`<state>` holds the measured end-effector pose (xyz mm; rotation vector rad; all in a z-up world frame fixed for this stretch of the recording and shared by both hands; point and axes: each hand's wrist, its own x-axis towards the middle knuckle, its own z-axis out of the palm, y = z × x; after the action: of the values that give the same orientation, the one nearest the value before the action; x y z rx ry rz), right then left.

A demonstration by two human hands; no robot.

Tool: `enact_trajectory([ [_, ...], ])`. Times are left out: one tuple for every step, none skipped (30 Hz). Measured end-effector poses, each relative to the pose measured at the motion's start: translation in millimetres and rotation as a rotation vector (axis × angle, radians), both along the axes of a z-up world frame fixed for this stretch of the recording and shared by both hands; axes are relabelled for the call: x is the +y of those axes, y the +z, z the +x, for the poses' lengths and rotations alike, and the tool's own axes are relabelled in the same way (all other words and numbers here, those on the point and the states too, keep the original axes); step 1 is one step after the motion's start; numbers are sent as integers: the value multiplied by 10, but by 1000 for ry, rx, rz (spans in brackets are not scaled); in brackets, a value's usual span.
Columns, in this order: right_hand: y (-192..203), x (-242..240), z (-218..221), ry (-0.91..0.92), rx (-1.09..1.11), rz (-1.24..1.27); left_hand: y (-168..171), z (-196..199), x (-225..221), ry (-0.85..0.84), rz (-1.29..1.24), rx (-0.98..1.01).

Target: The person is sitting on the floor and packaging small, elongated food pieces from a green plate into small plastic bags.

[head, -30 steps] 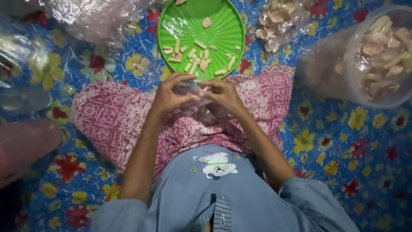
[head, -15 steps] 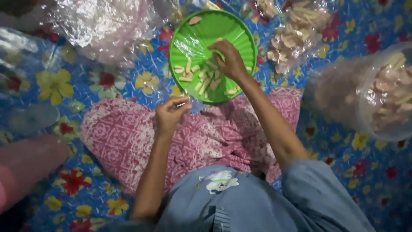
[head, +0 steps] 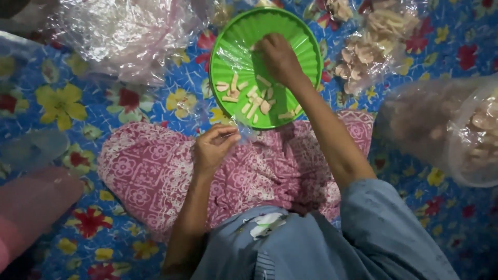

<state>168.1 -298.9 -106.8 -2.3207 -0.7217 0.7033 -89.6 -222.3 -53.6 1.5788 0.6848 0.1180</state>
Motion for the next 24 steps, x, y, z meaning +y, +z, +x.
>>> enact_trajectory([
  [-73, -150, -67, -2, 2, -4, -34, -4, -13, -2, -4, 2],
  [-143, -301, -139, 154, -196, 137, -65, -13, -27, 15, -40, -62],
  [-212, -431, -200, 320, -389, 283, -98, -13, -28, 34, -72, -128],
  [-395, -579, -203, 320, -389, 282, -134, -16, -29, 34, -73, -128],
  [-576, -726, -207, 257, -415, 292, -168, -22, -33, 59, -112, -201],
  [-754, -874, -213, 193, -440, 302, -196, -31, -38, 83, -151, -274],
  [-733, -881, -244, 195, -442, 303, -178, -29, -47, 85, -150, -276],
  [-709, -892, -277, 104, -462, 247, -157, -28, -59, 109, -154, -273],
  [-691, -897, -308, 13, -482, 194, -141, -28, -68, 132, -155, -271],
  [-764, -869, -410, 15, -486, 198, -133, -35, -73, 133, -151, -275],
  [-837, -837, -523, 65, -543, 263, -121, -50, -72, 137, -135, -288],
  [-912, -803, -636, 116, -599, 329, -110, -65, -68, 142, -119, -300],
  [-864, -746, -732, 118, -601, 332, -93, -78, -81, 143, -117, -302],
  [-818, -688, -827, 142, -514, 340, -79, -90, -92, 181, -132, -281],
  [-774, -632, -932, 167, -425, 348, -63, -109, -105, 221, -147, -258],
  [-784, -565, -946, 170, -424, 350, -55, -122, -119, 224, -145, -259],
  [-796, -494, -963, 190, -452, 354, -45, -138, -128, 250, -176, -294],
  [-806, -424, -980, 209, -479, 358, -36, -152, -139, 275, -206, -329],
  [-733, -339, -974, 209, -481, 360, -98, -151, -143, 275, -204, -331],
  [-660, -254, -967, 286, -473, 339, -161, -147, -147, 277, -194, -355],
  [-583, -177, -955, 362, -464, 315, -223, -139, -155, 280, -185, -379],
  [-617, -140, -953, 362, -466, 315, -209, -135, -153, 279, -184, -381],
  [-653, -104, -958, 412, -510, 318, -196, -134, -152, 275, -174, -387],
  [-693, -66, -961, 463, -554, 320, -186, -133, -149, 271, -163, -393],
])
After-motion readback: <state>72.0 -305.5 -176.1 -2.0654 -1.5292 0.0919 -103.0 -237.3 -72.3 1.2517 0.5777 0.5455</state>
